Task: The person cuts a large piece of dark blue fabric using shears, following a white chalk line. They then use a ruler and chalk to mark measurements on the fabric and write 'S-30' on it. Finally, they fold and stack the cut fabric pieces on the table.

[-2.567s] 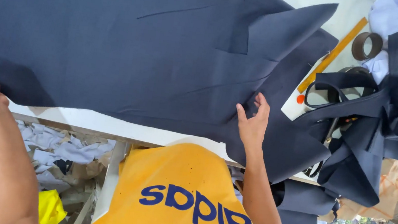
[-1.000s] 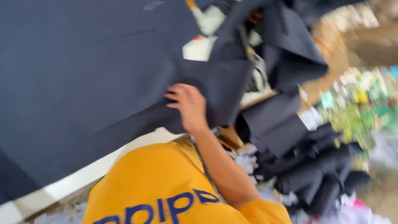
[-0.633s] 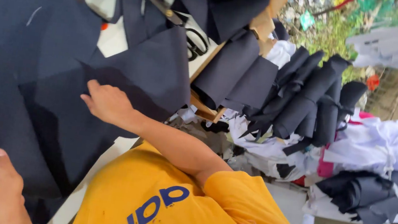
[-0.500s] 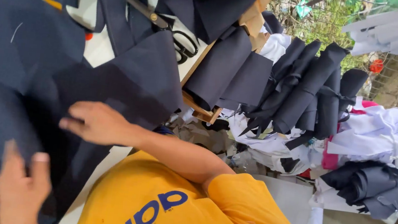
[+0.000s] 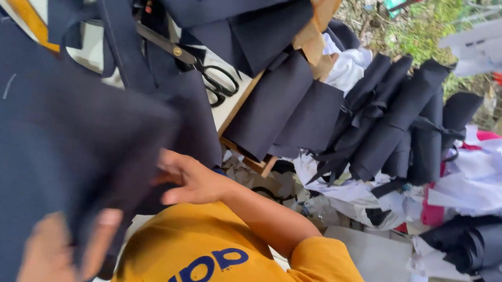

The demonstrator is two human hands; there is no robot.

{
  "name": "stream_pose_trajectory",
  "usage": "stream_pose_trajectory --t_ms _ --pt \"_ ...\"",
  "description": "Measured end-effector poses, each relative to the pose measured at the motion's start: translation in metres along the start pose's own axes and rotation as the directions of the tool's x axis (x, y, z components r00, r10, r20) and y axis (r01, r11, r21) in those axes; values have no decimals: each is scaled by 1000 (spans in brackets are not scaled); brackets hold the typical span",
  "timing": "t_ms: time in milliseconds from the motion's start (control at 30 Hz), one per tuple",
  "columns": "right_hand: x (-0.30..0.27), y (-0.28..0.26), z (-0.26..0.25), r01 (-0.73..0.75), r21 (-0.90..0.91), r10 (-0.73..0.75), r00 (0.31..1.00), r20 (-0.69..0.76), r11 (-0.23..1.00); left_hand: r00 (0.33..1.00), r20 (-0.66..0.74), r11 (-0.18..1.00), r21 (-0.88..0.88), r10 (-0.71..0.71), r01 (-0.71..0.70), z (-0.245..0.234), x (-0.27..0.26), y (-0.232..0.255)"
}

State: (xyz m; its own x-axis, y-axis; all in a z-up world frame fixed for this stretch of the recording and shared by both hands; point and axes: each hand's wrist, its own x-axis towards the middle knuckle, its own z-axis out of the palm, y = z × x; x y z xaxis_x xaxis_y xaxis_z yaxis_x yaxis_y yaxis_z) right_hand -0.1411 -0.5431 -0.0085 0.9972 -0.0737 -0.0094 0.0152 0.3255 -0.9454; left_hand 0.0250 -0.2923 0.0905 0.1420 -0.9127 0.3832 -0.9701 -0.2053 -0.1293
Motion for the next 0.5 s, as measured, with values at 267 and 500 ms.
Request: stream_pose_trajectory --t_ms 267,500 --pt "5 -12 -44 -98 134 128 961 -244 986 600 797 140 -588 -65 797 22 139 56" --pt "2 -14 -182 116 -339 -240 906 -350 934 818 558 69 -818 -143 570 30 142 28"
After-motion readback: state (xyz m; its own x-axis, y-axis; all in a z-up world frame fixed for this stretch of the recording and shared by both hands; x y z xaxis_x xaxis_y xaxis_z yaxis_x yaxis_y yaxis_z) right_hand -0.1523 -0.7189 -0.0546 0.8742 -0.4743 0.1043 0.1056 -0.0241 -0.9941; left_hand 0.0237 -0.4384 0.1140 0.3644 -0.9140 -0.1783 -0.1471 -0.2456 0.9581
